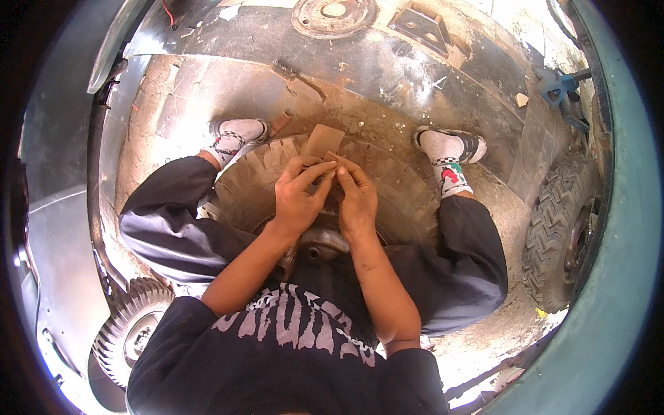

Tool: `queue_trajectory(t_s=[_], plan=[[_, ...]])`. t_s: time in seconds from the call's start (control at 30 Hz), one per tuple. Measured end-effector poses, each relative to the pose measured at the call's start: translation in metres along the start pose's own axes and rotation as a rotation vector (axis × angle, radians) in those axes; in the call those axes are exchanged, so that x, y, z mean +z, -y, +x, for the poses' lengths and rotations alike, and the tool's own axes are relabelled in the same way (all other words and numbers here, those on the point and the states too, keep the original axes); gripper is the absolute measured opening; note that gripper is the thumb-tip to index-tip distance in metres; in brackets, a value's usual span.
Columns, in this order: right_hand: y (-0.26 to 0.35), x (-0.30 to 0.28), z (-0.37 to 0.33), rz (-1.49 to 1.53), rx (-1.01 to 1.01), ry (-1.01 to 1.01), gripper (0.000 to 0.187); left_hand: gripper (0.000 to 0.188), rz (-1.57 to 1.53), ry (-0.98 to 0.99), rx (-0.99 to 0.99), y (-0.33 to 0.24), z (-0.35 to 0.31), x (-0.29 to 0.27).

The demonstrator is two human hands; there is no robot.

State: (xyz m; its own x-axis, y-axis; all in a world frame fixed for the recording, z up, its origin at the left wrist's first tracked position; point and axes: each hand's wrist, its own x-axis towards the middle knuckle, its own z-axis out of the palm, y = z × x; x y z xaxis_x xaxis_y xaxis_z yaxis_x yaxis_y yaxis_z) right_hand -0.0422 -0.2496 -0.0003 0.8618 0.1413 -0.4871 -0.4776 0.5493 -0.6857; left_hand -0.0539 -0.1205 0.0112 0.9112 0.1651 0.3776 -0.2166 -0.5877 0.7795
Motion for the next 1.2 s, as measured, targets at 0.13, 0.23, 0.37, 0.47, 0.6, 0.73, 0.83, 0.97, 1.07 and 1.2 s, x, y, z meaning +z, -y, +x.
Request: queue_trajectory(t_s=[0.13, 0.23, 0.37, 0.47, 0.6, 0.73, 0.83, 0.97, 1.07, 1.2], plan=[[0.005, -0.001, -0.004, 0.098, 0.102, -0.041, 0.03, 0.028, 0.1, 0.126, 0.064, 0.002, -0.003, -0.004], [0.002, 0.007, -0.006, 0.004, 0.07, -0.049, 0.029, 0.029, 0.137, 0.143, 0.046, 0.005, -0.009, -0.006], [0.004, -0.001, -0.002, 0.136, 0.092, 0.015, 0.02, 0.034, -0.008, 0.129, 0.136, 0.0, 0.002, -0.026], [-0.001, -0.02, 0.009, -0.051, 0.008, -0.097, 0.025, 0.044, 0.02, 0.092, 0.0, 0.0, -0.008, -0.044], [0.019, 0.009, 0.015, -0.066, -0.171, -0.175, 0.022, 0.06, 0.235, 0.157, -0.539, 0.014, -0.066, -0.053], [0.032, 0.024, 0.026, -0.256, -0.236, -0.182, 0.023, 0.069, -0.488, 0.559, -1.247, 0.025, -0.077, -0.075], [0.037, 0.011, 0.041, -0.312, -0.209, -0.179, 0.025, 0.072, -0.729, 0.757, -1.306, 0.024, -0.057, -0.09], [0.035, -0.002, 0.048, -0.37, -0.223, -0.185, 0.029, 0.073, -0.238, 0.723, -0.861, 0.032, -0.084, -0.086], [0.032, -0.02, 0.044, -0.781, -0.307, -0.065, 0.03, 0.073, -0.465, 0.75, -1.035, 0.028, -0.074, -0.101], [0.022, 0.016, 0.033, -1.214, -0.62, -0.023, 0.027, 0.071, -0.648, 0.81, -1.305, 0.02, -0.058, -0.111]])
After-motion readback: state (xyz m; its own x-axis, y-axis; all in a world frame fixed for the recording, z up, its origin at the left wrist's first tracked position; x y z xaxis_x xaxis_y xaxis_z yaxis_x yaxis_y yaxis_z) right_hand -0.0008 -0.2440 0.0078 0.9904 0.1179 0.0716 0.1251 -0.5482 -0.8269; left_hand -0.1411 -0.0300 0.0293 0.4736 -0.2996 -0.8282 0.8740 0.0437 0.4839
